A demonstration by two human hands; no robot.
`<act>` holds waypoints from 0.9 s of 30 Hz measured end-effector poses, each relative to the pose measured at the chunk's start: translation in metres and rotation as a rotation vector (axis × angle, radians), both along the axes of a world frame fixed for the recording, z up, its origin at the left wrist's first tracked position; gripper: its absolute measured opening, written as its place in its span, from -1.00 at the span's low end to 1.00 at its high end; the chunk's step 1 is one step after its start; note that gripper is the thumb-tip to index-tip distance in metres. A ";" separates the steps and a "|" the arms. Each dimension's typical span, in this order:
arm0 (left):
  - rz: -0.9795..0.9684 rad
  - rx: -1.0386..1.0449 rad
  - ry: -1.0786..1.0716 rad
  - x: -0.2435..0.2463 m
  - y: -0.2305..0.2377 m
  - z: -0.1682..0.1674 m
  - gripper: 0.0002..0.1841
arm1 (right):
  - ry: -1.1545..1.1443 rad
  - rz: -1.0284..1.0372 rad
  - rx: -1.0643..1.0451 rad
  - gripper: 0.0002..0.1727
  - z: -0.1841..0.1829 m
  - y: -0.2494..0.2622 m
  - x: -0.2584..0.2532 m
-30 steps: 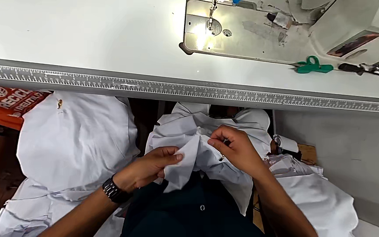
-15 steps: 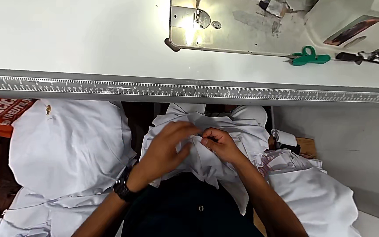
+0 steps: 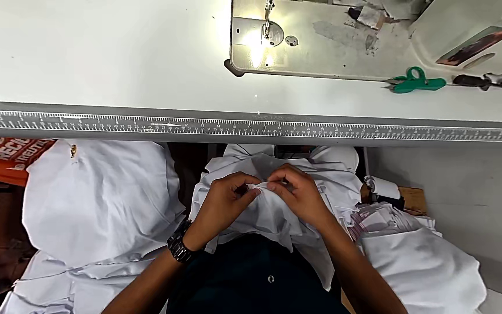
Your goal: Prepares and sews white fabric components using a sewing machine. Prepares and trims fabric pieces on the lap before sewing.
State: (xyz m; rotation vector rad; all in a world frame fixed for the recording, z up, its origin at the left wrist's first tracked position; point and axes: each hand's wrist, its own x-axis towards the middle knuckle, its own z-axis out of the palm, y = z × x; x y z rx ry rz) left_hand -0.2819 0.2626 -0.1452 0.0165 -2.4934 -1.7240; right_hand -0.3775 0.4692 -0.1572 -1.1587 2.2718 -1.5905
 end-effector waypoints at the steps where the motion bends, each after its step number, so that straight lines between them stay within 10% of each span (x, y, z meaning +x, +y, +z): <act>1: 0.027 -0.001 -0.001 0.001 0.001 0.000 -0.87 | 0.115 -0.078 0.031 -0.87 0.003 -0.001 0.008; 5: 0.075 0.024 -0.047 0.004 0.005 0.001 -0.84 | 0.292 -0.223 0.025 -0.70 -0.005 -0.014 0.042; 14: 0.029 0.070 -0.152 0.006 -0.001 0.006 -0.82 | -0.058 -0.097 0.011 -0.94 0.006 -0.001 0.023; 27: 0.123 0.052 -0.090 0.007 0.014 -0.006 -0.87 | 0.337 -0.187 0.211 -0.83 0.031 0.025 0.000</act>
